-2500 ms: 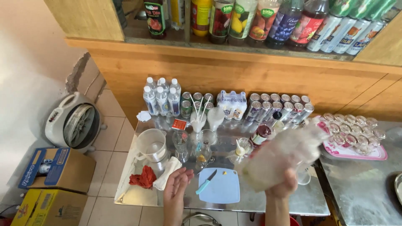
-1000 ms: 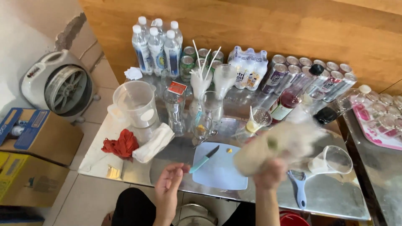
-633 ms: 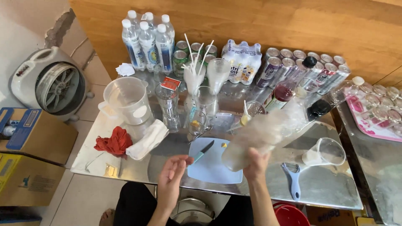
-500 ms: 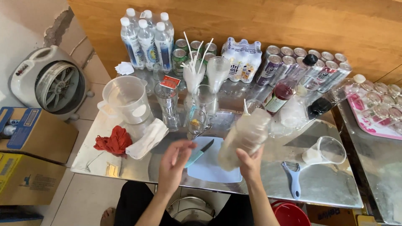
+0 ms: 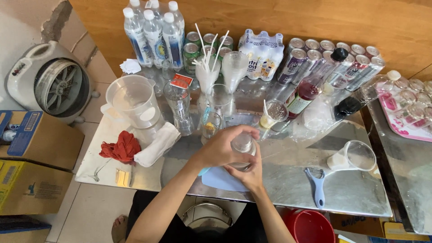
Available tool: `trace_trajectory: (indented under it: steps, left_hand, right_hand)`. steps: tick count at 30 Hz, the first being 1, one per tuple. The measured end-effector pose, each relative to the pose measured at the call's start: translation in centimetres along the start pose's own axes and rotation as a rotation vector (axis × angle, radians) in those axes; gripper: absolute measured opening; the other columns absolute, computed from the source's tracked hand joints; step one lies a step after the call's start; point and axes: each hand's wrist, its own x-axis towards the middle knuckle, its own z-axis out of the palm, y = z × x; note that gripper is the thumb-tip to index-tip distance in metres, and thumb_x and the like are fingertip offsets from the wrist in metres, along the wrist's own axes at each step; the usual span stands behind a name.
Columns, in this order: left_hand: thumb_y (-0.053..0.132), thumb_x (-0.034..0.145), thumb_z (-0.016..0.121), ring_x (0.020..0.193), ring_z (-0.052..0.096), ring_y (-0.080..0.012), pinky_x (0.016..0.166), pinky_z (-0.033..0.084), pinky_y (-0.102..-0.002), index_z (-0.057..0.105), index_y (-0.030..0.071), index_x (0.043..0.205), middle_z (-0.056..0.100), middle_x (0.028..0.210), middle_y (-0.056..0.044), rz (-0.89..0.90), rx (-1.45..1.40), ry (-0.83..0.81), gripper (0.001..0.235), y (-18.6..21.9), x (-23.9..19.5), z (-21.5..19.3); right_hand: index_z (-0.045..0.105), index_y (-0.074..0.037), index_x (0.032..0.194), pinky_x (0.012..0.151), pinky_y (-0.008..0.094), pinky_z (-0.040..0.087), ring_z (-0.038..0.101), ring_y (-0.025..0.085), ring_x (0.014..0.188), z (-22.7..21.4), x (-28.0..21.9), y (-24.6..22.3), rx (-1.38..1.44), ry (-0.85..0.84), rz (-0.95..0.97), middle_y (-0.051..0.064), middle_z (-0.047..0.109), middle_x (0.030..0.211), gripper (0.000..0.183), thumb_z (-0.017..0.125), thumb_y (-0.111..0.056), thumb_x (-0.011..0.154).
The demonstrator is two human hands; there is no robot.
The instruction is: The person adds sugar to a shaker containing lemon pieces, pours in water, and muddles the contents. They then add ice, seal the shaker, and shake it vigorously. Finally, the person pours the mixed drink into a serving cup.
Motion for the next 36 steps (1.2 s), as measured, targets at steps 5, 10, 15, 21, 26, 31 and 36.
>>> trace_trajectory:
  steps: [5, 10, 15, 21, 26, 31, 36]
  left_hand:
    - [0.028, 0.064, 0.097, 0.108, 0.071, -0.0169, 0.105, 0.049, -0.036, 0.075, 0.015, 0.101, 0.078, 0.100, 0.000, -0.124, -0.169, 0.040, 0.046, -1.7, 0.4, 1.2]
    - [0.031, 0.067, 0.095, 0.105, 0.073, -0.0201, 0.100, 0.051, -0.037, 0.072, 0.015, 0.089, 0.078, 0.097, -0.002, -0.063, -0.098, 0.065, 0.035, -0.9, -0.2, 1.6]
    - [0.034, 0.070, 0.093, 0.115, 0.071, -0.0228, 0.106, 0.049, -0.039, 0.071, 0.015, 0.086, 0.078, 0.099, -0.001, 0.013, -0.022, 0.094, 0.033, -1.1, -0.4, 1.7]
    - [0.027, 0.074, 0.091, 0.115, 0.071, -0.0234, 0.108, 0.049, -0.041, 0.070, 0.013, 0.085, 0.078, 0.095, 0.000, 0.070, 0.007, 0.095, 0.028, -1.0, -0.8, 1.5]
    - [0.021, 0.076, 0.091, 0.111, 0.073, -0.0208, 0.105, 0.051, -0.038, 0.070, 0.014, 0.086, 0.079, 0.093, 0.002, 0.060, 0.001, 0.188, 0.024, -0.7, -1.1, 2.1]
    - [0.018, 0.073, 0.091, 0.111, 0.074, -0.0230, 0.101, 0.054, -0.038, 0.070, 0.014, 0.086, 0.080, 0.094, 0.001, 0.045, 0.048, 0.245, 0.025, -0.2, -1.3, 2.6]
    - [0.018, 0.072, 0.092, 0.108, 0.075, -0.0234, 0.099, 0.055, -0.037, 0.071, 0.013, 0.086, 0.080, 0.091, 0.001, 0.006, 0.128, 0.345, 0.026, -0.1, -1.7, 3.8]
  right_hand:
    - [0.033, -0.002, 0.151, 0.120, 0.051, 0.036, 0.052, 0.034, 0.137, 0.2, -0.5, 0.8, 0.016, -0.026, -0.069, 0.023, 0.055, 0.142, 0.131, 0.106, -0.022, 0.045]
    - [0.040, -0.003, 0.148, 0.118, 0.051, 0.039, 0.054, 0.031, 0.134, -1.5, -0.1, 3.5, -0.023, -0.055, -0.110, 0.020, 0.059, 0.140, 0.138, 0.110, -0.024, 0.030]
    - [0.047, -0.005, 0.141, 0.117, 0.053, 0.040, 0.055, 0.031, 0.131, -1.0, 0.1, 2.9, -0.022, -0.038, -0.226, 0.020, 0.063, 0.134, 0.132, 0.110, -0.033, 0.027]
    - [0.051, -0.005, 0.127, 0.103, 0.048, 0.051, 0.064, 0.027, 0.112, -0.3, -0.6, 3.6, -0.036, 0.019, -0.222, 0.018, 0.069, 0.118, 0.111, 0.109, -0.034, 0.037]
    - [0.054, -0.009, 0.123, 0.093, 0.044, 0.056, 0.070, 0.026, 0.105, 0.8, -0.9, 5.5, -0.003, 0.070, -0.209, 0.015, 0.072, 0.112, 0.110, 0.104, -0.050, 0.034]
    - [0.054, -0.009, 0.126, 0.094, 0.044, 0.056, 0.070, 0.026, 0.107, 1.1, -1.4, 5.2, -0.002, 0.083, -0.197, 0.015, 0.073, 0.113, 0.113, 0.104, -0.051, 0.034]
    - [0.053, -0.009, 0.130, 0.095, 0.044, 0.056, 0.071, 0.027, 0.109, 1.4, -1.4, 4.7, -0.003, 0.097, -0.198, 0.015, 0.073, 0.115, 0.116, 0.104, -0.052, 0.034]
